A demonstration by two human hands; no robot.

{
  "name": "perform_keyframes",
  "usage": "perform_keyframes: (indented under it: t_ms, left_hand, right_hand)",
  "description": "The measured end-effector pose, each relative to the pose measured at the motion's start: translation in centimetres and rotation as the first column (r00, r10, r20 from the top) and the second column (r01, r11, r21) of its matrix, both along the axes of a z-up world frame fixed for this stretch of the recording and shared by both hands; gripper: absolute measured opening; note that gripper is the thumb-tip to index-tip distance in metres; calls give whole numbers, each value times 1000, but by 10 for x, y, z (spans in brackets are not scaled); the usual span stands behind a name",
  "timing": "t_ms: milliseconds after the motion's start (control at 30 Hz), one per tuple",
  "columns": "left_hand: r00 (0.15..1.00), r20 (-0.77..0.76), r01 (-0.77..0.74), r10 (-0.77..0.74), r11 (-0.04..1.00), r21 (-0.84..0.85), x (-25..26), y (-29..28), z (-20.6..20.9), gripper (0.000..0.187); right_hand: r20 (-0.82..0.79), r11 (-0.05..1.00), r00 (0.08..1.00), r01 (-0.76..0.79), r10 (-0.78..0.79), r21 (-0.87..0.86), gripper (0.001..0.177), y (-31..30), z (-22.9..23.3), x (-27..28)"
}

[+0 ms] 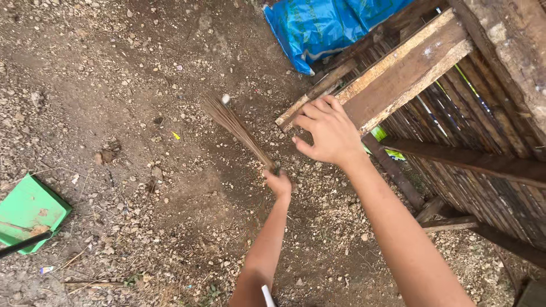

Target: The person lifts and moves a bamboo panel to the side and then sweeps dirt and debris on the ground into a dustpan using a handheld broom.

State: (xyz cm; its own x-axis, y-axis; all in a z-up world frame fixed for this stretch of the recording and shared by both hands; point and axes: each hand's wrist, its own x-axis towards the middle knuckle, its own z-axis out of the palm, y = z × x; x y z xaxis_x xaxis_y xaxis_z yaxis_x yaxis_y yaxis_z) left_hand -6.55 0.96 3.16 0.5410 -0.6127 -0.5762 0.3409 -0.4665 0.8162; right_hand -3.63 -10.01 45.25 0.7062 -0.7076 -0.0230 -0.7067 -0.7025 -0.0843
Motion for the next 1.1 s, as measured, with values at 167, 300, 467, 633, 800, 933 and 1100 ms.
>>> perform_keyframes:
  t_ms: [167,300,467,633,800,933,1100]
  left_hand:
    - [903,-427,62,-43,998,29,23,-13,-5,41]
    - [821,-536,-157,199,980,123,84,-11,-37,49]
    - [770,-320,-553,551,828,96,117,66,-37,44]
    - [653,-437,-619,618,768,161,111,108,-11,61]
    - [656,-645,-519,392,855,-8,87,138,6,61]
    - [616,-749,-298,244,952,65,34,177,32,68]
    - [589,-801,363,-108,921,142,-45,274,72,48]
  right_hand:
    - [21,999,999,-26,27,-45,27,0,-3,-3]
    - [38,999,999,-34,35,-43,24,-2,-5,-4]
    - [15,1000,1000,-14,15,-16,20,-4,-4,-6]
    - [-17,996,999,-50,48,-77,27,-10,-10,-13]
    - [-60,994,997,-55,50,-90,25,-21,-22,-23]
    - [-92,985,991,-105,93,-135,19,-25,-24,-32]
    - [-104,973,987,-141,123,-184,17,-32,-26,-45]
